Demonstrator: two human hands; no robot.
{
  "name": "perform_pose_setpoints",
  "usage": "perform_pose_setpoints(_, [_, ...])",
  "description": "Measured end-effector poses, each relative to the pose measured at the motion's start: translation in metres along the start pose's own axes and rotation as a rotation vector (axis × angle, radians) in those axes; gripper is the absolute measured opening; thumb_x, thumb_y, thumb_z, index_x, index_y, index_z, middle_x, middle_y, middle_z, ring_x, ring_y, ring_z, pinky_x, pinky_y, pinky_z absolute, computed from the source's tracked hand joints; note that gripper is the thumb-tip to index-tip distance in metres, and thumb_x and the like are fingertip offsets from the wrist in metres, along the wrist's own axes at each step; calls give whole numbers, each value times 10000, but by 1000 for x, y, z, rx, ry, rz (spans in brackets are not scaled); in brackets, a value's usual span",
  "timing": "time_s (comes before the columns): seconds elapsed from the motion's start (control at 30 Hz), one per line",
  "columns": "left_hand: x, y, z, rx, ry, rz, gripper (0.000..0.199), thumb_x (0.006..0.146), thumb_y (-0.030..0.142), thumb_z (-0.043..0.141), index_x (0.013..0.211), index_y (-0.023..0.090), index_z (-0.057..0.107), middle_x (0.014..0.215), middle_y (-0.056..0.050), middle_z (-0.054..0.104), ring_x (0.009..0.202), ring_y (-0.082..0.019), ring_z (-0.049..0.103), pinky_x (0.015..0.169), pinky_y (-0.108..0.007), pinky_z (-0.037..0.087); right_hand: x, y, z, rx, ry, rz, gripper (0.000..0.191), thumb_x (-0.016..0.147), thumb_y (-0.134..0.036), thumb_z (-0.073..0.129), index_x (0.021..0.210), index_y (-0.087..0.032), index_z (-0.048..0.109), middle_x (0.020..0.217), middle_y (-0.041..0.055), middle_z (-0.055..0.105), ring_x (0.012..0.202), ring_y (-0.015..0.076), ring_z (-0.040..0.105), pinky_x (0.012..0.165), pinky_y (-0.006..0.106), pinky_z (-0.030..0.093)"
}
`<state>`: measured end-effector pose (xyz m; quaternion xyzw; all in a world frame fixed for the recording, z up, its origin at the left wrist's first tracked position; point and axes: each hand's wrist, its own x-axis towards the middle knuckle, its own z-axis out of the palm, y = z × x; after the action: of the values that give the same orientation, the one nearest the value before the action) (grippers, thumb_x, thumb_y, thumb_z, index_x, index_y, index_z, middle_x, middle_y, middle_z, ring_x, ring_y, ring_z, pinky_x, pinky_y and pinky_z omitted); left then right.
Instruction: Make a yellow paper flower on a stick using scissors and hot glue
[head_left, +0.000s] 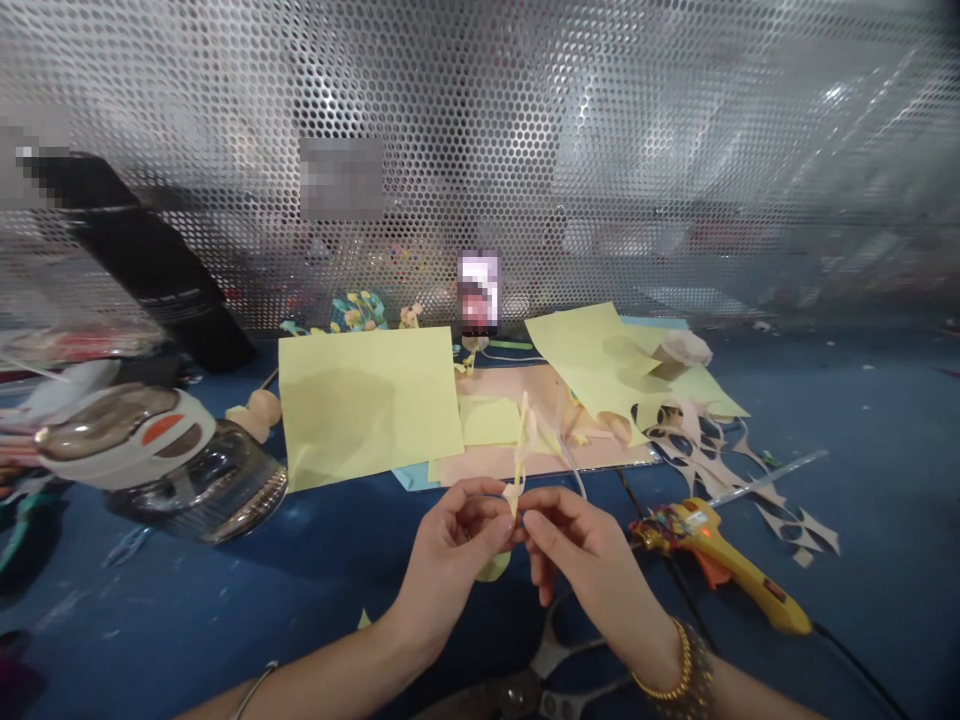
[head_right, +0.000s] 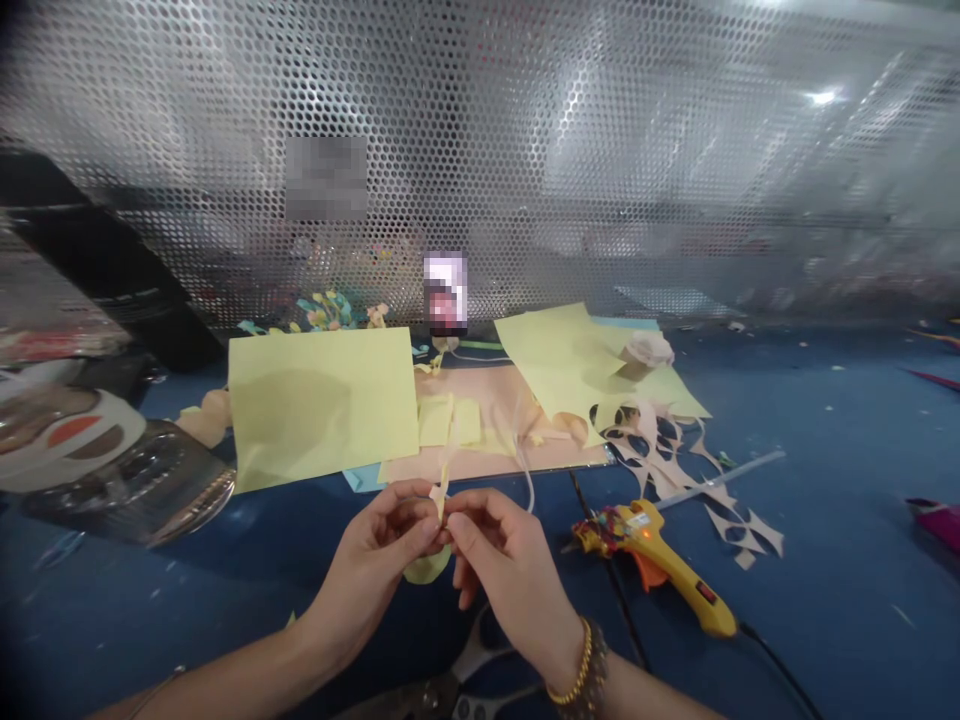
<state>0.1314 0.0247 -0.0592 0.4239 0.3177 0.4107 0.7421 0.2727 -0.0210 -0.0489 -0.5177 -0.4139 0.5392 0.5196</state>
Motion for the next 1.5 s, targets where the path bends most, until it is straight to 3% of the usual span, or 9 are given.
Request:
perform_pose_setpoints(0.53, [-1,2,2,82,-15,11,202,773,243,711,950,211,618,732,34,669,670,-79,621,615,-172,458,2,3,-1,-14,11,-13,260,824,-415,620,870,-160,598,538,-61,532,384,59,490,361,161,441])
perform_pose_setpoints(1.5, [-2,8,6,85,-2,-10,226,758,242,717,948,198,602,728,17,680,686,-106,643,673,-212,498,2,-1,-1,-28,18,-22,262,820,-425,620,897,-176,593,589,-61,524,379,57,481,353,169,432])
